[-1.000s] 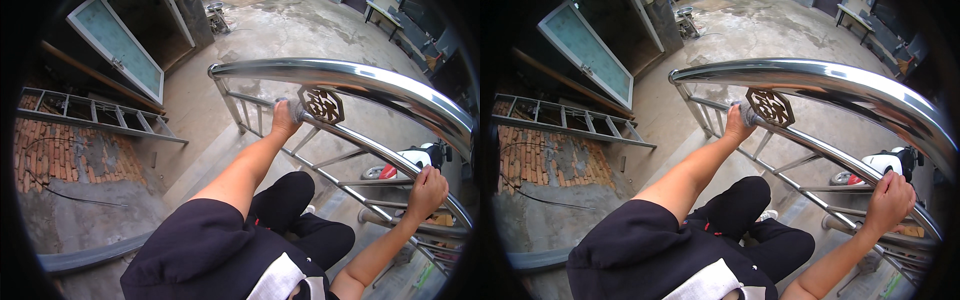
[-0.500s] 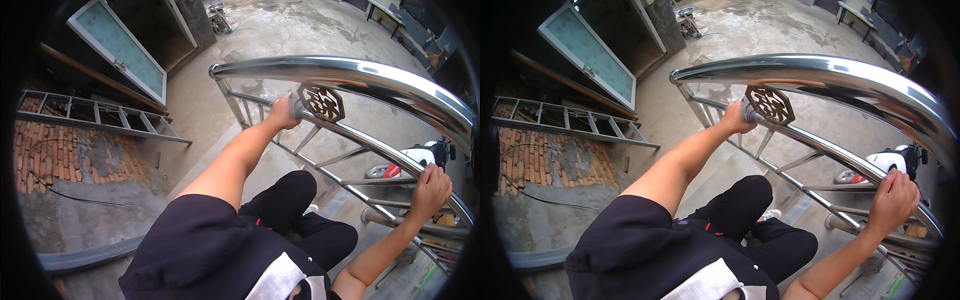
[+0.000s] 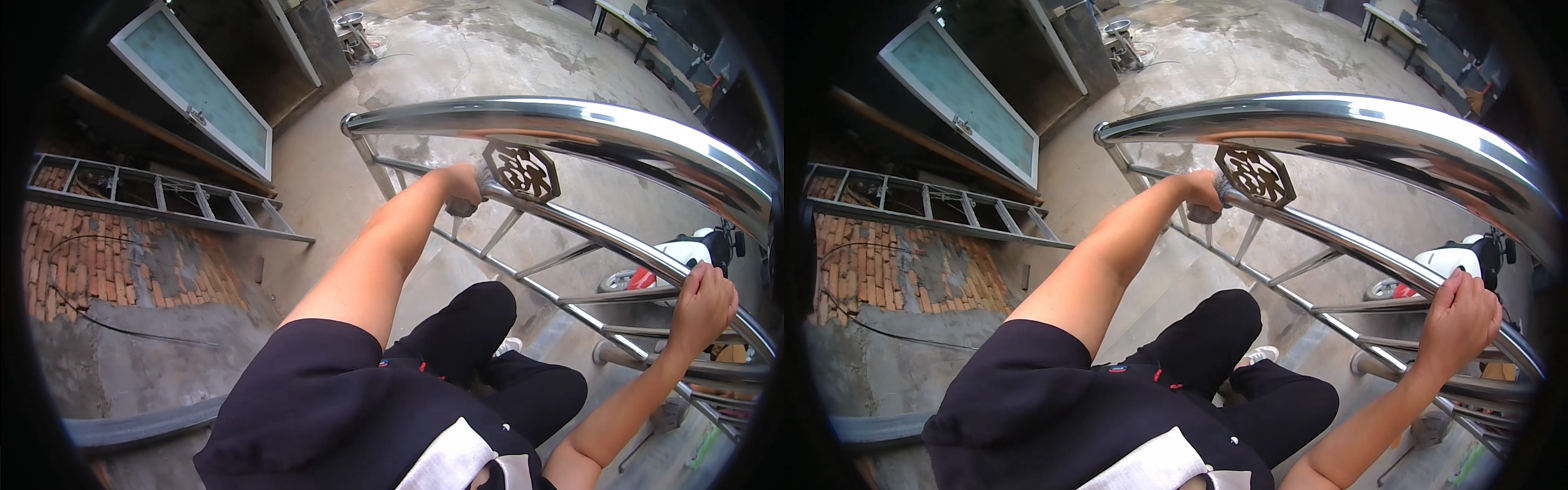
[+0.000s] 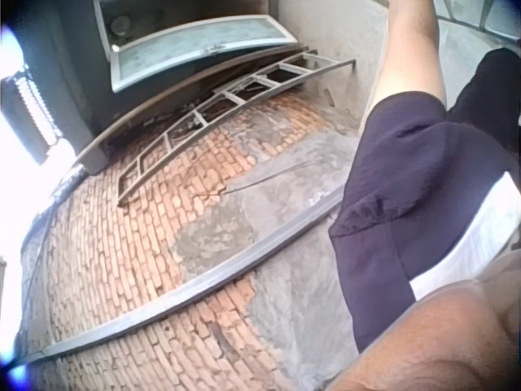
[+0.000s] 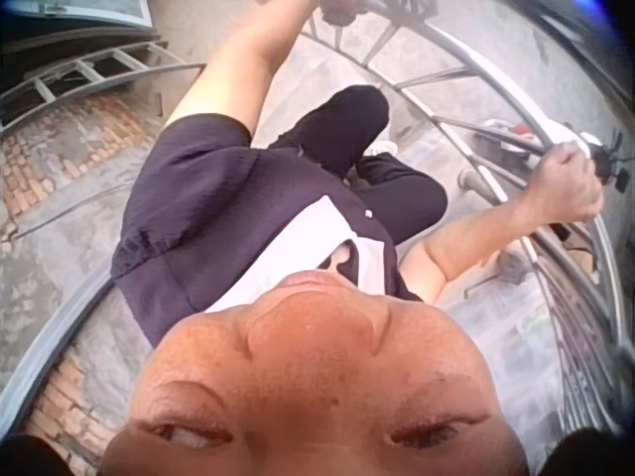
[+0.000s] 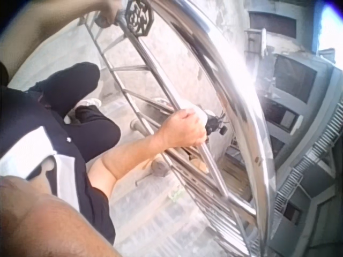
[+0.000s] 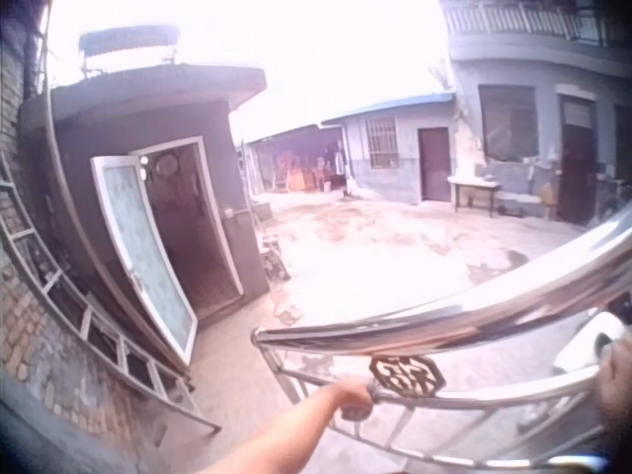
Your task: The person wipes a stainless steel staircase railing with a gray cloth, moving along the handrail and vertical bars. The person holds the railing with one hand and wipes with the other, progressing along the curved handrail and vertical supports.
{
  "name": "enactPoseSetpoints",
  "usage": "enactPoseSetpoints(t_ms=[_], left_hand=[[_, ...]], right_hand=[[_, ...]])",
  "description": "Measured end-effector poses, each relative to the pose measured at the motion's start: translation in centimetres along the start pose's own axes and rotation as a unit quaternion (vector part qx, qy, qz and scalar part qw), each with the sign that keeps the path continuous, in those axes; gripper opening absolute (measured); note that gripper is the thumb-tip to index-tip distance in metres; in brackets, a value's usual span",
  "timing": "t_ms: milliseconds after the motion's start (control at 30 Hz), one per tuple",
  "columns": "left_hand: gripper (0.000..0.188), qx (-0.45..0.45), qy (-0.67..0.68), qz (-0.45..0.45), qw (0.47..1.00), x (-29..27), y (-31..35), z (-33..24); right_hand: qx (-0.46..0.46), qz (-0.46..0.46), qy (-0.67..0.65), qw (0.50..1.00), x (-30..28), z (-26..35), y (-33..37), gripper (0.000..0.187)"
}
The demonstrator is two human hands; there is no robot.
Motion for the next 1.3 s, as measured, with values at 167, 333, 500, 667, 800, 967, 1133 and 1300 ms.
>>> enactPoseSetpoints(t_ms=[167, 333, 500, 667, 800, 967, 1133, 1300], left_hand=[[0.041, -0.009, 0.026, 0.07, 0.997, 0.4, -0.9, 0.6], [0.036, -0.016, 0.011, 0.113, 0.993, 0.5, -1.2, 0.8], [0.041, -0.031, -0.037, 0.09, 0.995, -0.9, 0.9, -0.6], [0.048, -0.039, -0.085, 0.056, 0.994, -1.2, 1.5, -0.4], [0.052, -0.046, -0.118, 0.019, 0.992, -1.0, 1.2, -0.8], [0.052, -0.063, -0.122, -0.01, 0.99, -0.6, 1.6, -0.5], [0.047, -0.063, -0.095, -0.03, 0.993, -0.9, 3.0, -1.2], [0.039, -0.067, -0.131, -0.064, 0.987, -0.5, 2.9, -1.2]], right_hand=[[0.007, 0.001, 0.002, 1.0, 0.0, 0.1, -0.1, 0.023], [0.022, -0.002, -0.013, 1.0, -0.2, 0.3, -0.1, 0.023], [0.035, -0.012, -0.045, 0.998, -1.0, 0.7, -0.3, 0.023], [0.024, -0.034, -0.053, 0.998, -1.6, 1.0, -0.8, 0.026], [0.033, -0.028, -0.056, 0.998, -1.5, 0.7, -0.6, 0.027], [0.043, -0.023, -0.064, 0.997, -1.2, 0.8, -0.7, 0.029], [0.057, -0.021, -0.064, 0.996, -1.4, 0.5, -0.5, 0.029], [0.056, -0.042, -0.061, 0.996, -1.5, 0.7, -0.6, 0.028]])
Point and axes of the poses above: each hand's wrist, its own y-axis away from the middle knuckle, its own x-axis out of the palm, z = x × y, the point moved 6 cm from there along -y, towards the middle knuckle, and after that the axes turned 13 degrees about -x, right-handed, at the moved point
